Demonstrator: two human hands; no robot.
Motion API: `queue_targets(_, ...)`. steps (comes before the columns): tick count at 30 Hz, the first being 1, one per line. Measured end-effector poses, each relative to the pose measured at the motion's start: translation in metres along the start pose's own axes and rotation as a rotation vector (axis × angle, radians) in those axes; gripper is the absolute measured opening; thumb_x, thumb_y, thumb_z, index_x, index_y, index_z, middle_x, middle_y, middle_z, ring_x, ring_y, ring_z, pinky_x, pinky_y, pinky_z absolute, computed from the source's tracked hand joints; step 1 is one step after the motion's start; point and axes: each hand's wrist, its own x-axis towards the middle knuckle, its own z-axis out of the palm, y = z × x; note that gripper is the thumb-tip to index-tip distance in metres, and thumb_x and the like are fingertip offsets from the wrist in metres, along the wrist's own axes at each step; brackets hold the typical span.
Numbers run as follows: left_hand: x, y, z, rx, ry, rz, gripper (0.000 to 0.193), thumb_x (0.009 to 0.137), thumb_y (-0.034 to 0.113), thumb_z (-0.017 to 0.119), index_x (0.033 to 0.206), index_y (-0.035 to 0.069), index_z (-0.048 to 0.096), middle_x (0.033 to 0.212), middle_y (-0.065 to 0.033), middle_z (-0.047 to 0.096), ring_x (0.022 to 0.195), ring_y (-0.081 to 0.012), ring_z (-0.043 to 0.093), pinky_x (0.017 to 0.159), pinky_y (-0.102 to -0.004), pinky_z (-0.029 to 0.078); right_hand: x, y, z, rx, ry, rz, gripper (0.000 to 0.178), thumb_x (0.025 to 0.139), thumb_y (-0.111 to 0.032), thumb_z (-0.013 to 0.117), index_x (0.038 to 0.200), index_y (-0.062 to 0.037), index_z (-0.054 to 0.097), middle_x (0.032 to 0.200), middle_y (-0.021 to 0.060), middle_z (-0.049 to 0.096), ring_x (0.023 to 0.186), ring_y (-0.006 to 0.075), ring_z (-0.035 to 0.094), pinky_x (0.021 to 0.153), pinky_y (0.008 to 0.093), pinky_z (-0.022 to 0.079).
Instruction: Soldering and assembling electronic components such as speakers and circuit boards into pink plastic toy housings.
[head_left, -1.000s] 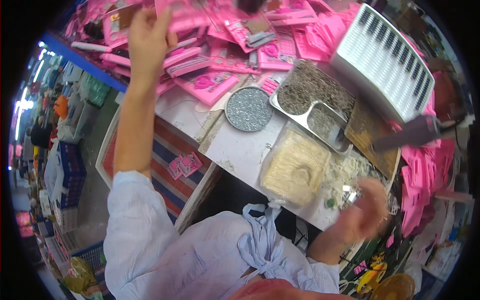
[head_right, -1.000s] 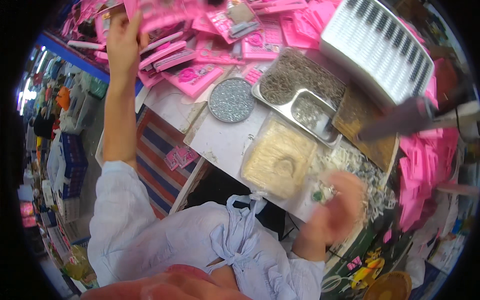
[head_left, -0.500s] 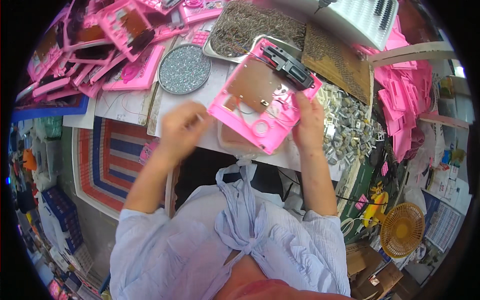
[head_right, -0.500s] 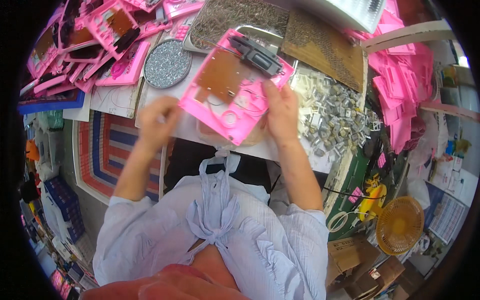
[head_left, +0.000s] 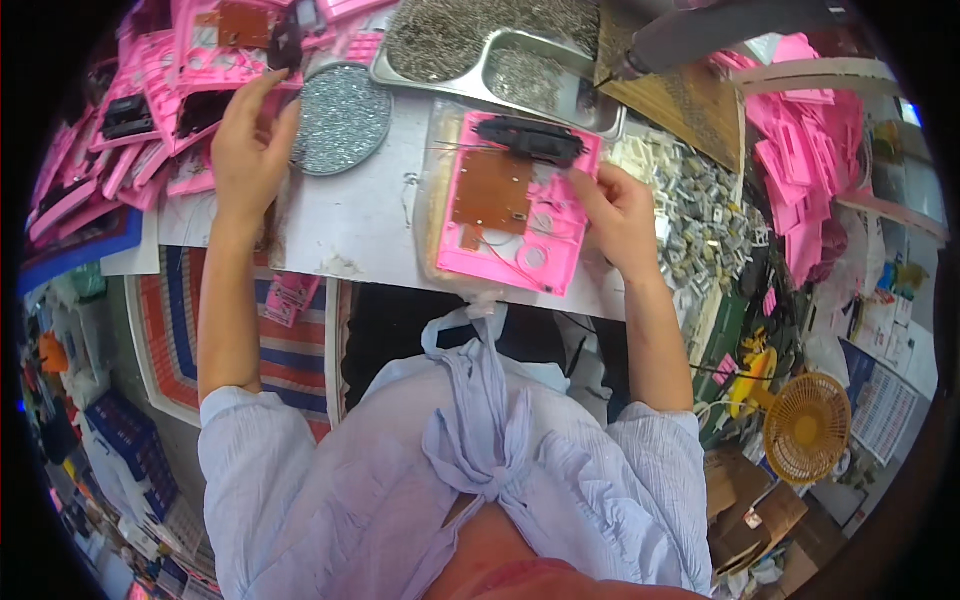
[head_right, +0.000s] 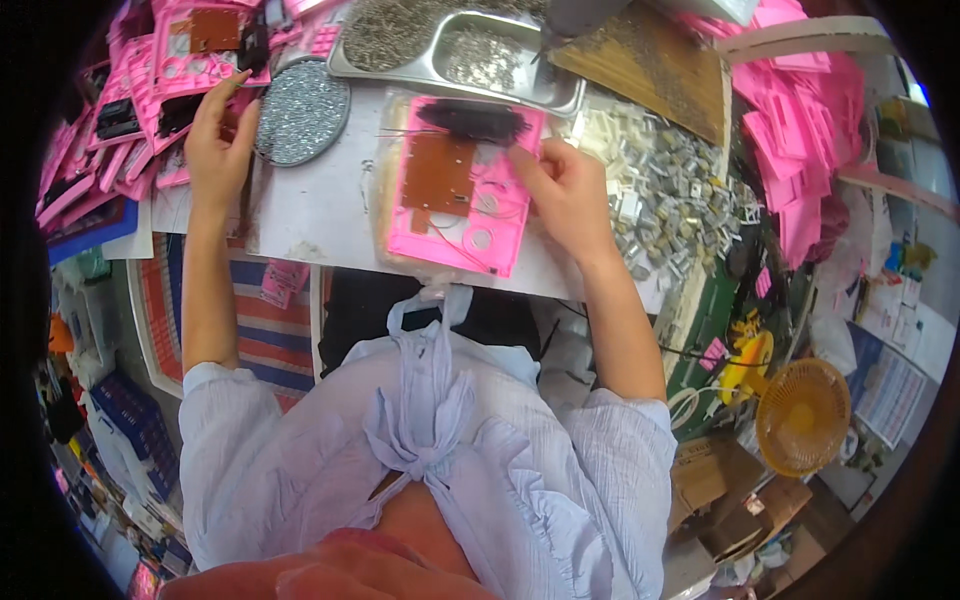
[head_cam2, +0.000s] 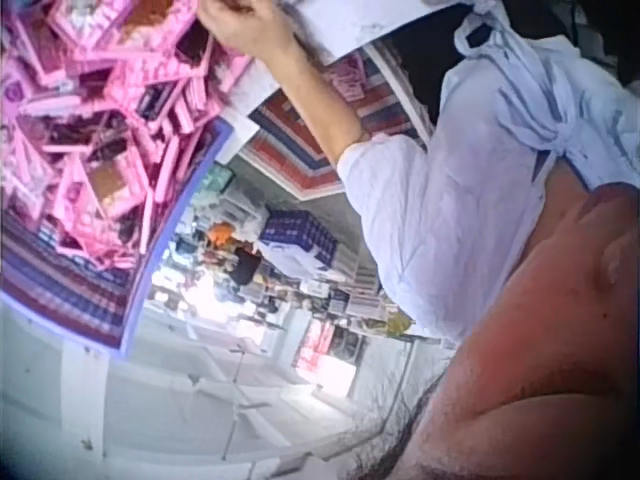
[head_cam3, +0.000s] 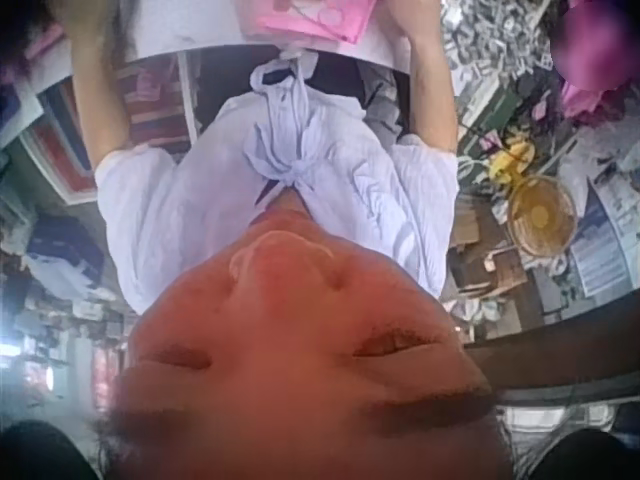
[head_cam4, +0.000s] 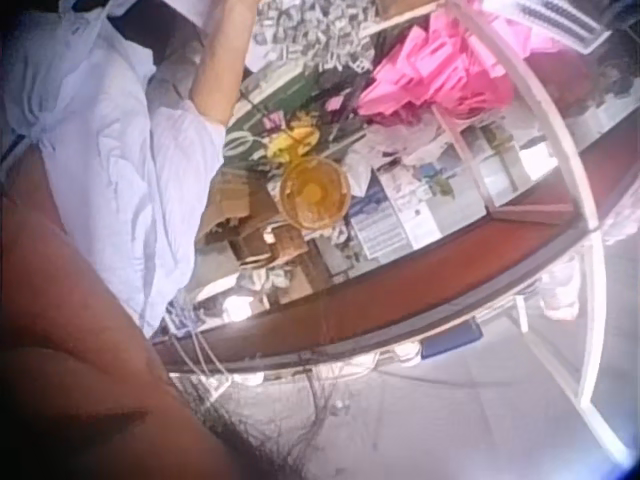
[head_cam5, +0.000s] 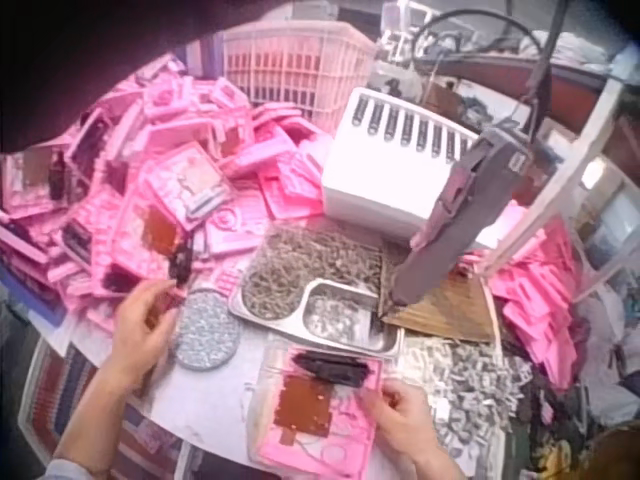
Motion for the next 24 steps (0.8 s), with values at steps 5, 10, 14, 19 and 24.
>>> queue_targets(5,-0.036,0.074,0.002,0.013,-0.222,0.108,0.021,0.087,0.006,0.073,0.107,0.006,0.068,0.098,-0.0076,0.07,0.074,-0.0169,0.064,0.06,-0.028,0.05,0.0,-0.003,0.01,-0.461,0.231,-0.211,0.037,0.084,-0.035,0.082,0.073,-0.0037,0.067,0.059,0.012,0.065,0.051,0.0258,0.063,0.052,0.0351,0.048)
queue_targets(10,-0.087,0.123,0.051,-0.2,-0.576,0.455,0.034,0.076,0.019,0.081,0.105,0.009,0.067,0.113,-0.0089,0.065,0.103,-0.0286,0.064,0.09,-0.0442,0.049,0.005,0.002,0.024,-0.453,0.315,-0.291,0.029,0.084,-0.028,0.084,0.088,-0.0039,0.067,0.063,0.007,0.065,0.056,0.0199,0.064,0.054,0.0335,0.05)
queue_targets(14,-0.095,0.126,0.059,-0.131,-0.586,0.497,0.026,0.079,0.017,0.077,0.101,0.009,0.067,0.112,-0.0088,0.065,0.104,-0.0265,0.064,0.092,-0.0433,0.047,-0.007,0.018,0.022,-0.117,0.268,-0.256,0.025,0.087,-0.014,0.08,0.104,-0.0009,0.066,0.075,0.0037,0.066,0.063,0.0131,0.063,0.056,0.0285,0.05)
queue_targets(19,-0.091,0.117,0.06,-0.143,-0.638,0.535,0.023,0.082,0.014,0.076,0.102,0.007,0.067,0.111,-0.0086,0.067,0.101,-0.0264,0.065,0.09,-0.043,0.047,-0.043,-0.006,0.011,0.402,0.301,-0.162,0.014,0.094,-0.002,0.068,0.107,0.0043,0.066,0.088,0.0033,0.066,0.067,0.0106,0.059,0.06,0.0234,0.05)
queue_targets(24,-0.084,0.143,0.062,-0.238,-0.522,0.361,0.026,0.081,0.014,0.075,0.105,0.006,0.067,0.106,-0.0074,0.067,0.095,-0.0257,0.064,0.088,-0.0426,0.046,-0.082,-0.02,0.005,-0.096,0.076,-0.724,0.014,0.089,0.004,0.066,0.102,0.0008,0.067,0.086,0.0106,0.068,0.07,0.0184,0.063,0.056,0.0313,0.05)
